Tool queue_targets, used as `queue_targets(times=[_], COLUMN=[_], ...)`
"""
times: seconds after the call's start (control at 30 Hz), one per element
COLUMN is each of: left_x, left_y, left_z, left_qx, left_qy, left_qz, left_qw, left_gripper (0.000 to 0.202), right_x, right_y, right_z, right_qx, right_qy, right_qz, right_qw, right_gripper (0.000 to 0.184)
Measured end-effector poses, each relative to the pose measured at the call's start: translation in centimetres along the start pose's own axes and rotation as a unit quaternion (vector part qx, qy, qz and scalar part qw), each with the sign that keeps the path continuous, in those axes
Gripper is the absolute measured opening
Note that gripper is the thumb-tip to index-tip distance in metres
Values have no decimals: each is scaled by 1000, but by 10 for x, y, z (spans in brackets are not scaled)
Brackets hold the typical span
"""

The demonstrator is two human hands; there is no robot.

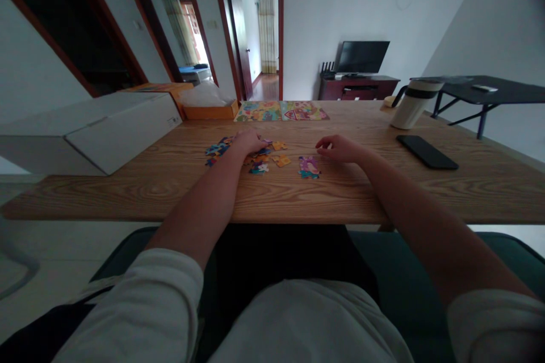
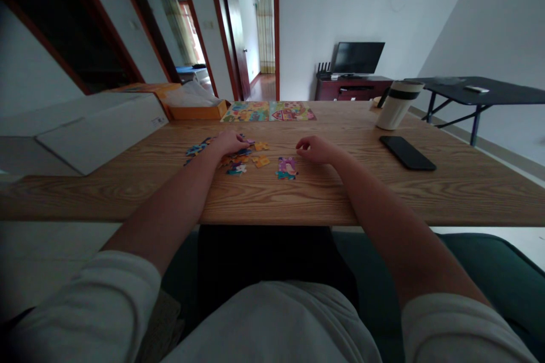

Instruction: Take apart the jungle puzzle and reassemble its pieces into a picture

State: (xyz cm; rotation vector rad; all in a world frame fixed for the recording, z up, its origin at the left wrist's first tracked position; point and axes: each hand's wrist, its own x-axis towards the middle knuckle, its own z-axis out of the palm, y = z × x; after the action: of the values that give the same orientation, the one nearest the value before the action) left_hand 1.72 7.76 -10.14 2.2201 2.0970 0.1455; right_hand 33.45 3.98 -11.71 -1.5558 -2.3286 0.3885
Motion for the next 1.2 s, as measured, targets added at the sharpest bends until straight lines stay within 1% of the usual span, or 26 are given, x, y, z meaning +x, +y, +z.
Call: queue_targets(times=[0.07, 0.2, 0.27, 0.33, 0.4, 0.43, 0.5, 0.57, 0.6, 0.63, 0.7, 0.77, 0.87, 0.97, 1.03, 1.1, 1.2], left_x=[0, -3, -5, -7, -10, -13, -19, -29, -34, -38, -46, -50, -50, -49, -50, -52, -55], left_y=[0, 1, 0, -1, 0, 3, 13, 29, 38, 47, 62, 72, 74, 70, 67, 65, 64], left_z=[-1, -1, -1, 1, 3, 3, 4, 5, 5, 6, 10, 15, 21, 23, 22, 20, 17], left_qx=[12, 18, -9, -53, -108, -137, -200, -278, -324, -368, -429, -448, -439, -394, -332, -268, -210], left_qy=[-7, 6, 11, 36, 72, 88, 112, 126, 123, 107, 53, 3, -39, -50, -36, -30, -49], left_qz=[8, -3, -5, 0, 26, 52, 118, 177, 198, 216, 241, 254, 262, 273, 289, 302, 310], left_qw=[1000, 1000, 1000, 998, 991, 985, 966, 936, 917, 898, 869, 857, 858, 876, 897, 914, 926], left_gripper=[51, 54, 53, 50, 45, 40, 28, 27, 28, 28, 29, 29, 27, 27, 27, 27, 26], right_x=[0, -1, -1, 0, 0, 0, -1, -3, -5, -6, -10, -12, -13, -13, -14, -14, -14], right_y=[-1, -1, 0, 0, 0, -1, -6, -14, -18, -22, -28, -30, -27, -19, -14, -9, -3], right_z=[-1, -1, 0, 1, 1, 2, 2, 1, 0, -1, -2, -4, -8, -14, -17, -19, -18], right_qx=[2, 4, 3, 4, 12, 20, 53, 123, 171, 222, 306, 341, 330, 287, 248, 207, 158], right_qy=[-3, -5, -3, 1, 8, 12, 16, 5, -7, -18, -30, -34, -51, -76, -112, -160, -216], right_qz=[2, 8, 5, 0, -2, -2, -1, -4, -6, -9, -14, -21, -37, -38, -28, -17, -9], right_qw=[1000, 1000, 1000, 1000, 1000, 1000, 998, 992, 985, 975, 952, 939, 942, 954, 962, 965, 963], right_gripper=[27, 27, 27, 28, 27, 26, 23, 22, 23, 25, 33, 41, 46, 45, 45, 45, 45])
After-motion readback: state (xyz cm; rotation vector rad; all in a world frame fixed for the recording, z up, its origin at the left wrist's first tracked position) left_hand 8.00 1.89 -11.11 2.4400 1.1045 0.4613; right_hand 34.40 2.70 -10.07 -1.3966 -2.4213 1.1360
